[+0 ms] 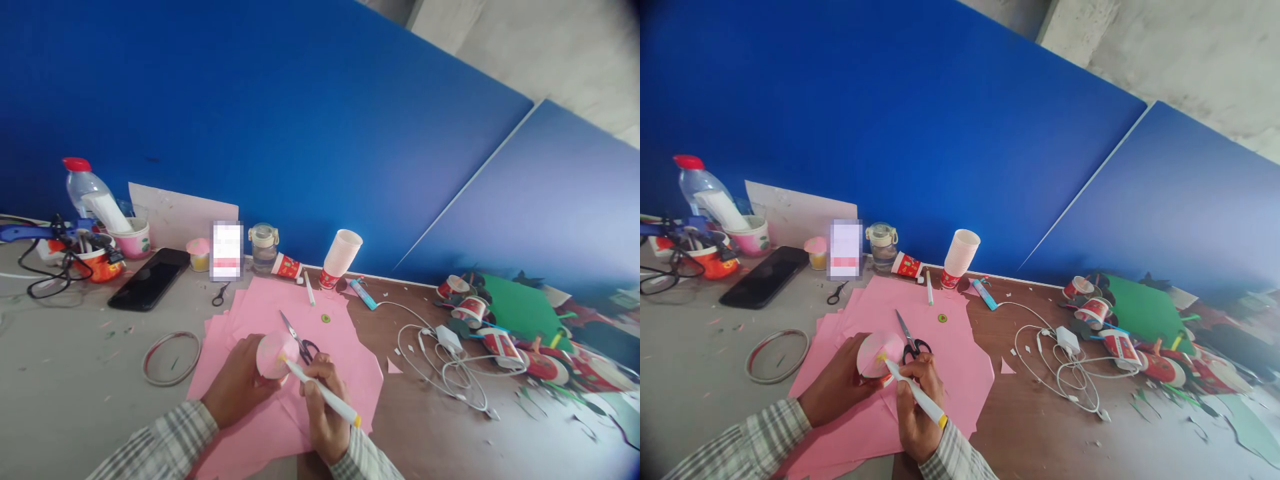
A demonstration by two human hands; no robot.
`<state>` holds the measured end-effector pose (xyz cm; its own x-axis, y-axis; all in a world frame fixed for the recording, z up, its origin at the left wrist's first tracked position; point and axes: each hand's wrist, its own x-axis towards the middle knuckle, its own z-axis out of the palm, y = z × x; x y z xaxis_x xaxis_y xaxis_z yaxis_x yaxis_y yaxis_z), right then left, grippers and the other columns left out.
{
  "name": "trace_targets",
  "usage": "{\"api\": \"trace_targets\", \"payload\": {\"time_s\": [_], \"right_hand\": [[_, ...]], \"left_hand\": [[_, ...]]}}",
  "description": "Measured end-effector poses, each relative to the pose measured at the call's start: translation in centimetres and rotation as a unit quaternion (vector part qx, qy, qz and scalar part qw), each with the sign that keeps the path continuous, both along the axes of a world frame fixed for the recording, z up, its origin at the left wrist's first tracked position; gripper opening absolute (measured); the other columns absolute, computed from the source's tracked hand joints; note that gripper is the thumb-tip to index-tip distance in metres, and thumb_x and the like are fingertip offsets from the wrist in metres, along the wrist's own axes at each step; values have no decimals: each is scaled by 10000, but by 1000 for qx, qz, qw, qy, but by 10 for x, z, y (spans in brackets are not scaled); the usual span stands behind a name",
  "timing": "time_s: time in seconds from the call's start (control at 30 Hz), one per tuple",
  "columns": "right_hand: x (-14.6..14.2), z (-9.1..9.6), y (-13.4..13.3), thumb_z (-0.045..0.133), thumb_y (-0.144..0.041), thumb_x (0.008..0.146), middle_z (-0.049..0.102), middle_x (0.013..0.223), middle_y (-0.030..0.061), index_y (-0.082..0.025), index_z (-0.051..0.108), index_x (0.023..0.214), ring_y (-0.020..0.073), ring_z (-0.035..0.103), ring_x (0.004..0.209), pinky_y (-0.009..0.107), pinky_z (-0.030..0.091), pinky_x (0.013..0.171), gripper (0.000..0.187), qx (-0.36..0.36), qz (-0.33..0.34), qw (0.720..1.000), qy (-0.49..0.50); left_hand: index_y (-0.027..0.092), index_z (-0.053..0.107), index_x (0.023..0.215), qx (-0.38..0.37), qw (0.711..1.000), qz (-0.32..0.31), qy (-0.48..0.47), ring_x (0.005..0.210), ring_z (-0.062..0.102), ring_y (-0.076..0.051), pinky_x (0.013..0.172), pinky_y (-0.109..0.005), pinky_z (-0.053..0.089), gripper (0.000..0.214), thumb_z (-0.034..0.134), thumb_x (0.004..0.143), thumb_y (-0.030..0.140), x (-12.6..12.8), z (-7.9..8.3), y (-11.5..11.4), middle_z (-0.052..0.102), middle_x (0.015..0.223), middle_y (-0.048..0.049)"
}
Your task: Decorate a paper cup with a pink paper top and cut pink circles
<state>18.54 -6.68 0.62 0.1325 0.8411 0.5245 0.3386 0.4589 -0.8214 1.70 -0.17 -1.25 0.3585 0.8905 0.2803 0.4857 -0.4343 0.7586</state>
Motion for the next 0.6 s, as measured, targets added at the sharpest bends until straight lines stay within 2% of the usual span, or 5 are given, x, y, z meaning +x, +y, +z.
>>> {"api": "trace_targets", "payload": {"time_s": [0.2,0.6], "right_hand": [[-1,3,1,484,-228,771,521,598,-13,-230,565,745,211,502,600,352,436,602,85,-1,-5,1000,-2],[-1,1,2,483,-222,771,521,616,-14,-225,566,747,208,509,605,348,441,595,86,4,3,1000,12]], "left_hand": [[344,532,1015,-7,1000,-3,-13,862,553,-274,727,-412,495,549,751,515,284,0,-1,1,614,946,-8],[332,542,995,-3,1000,-4,-6,842,557,-264,720,-400,497,530,746,511,266,0,0,0,612,934,-3]]}}
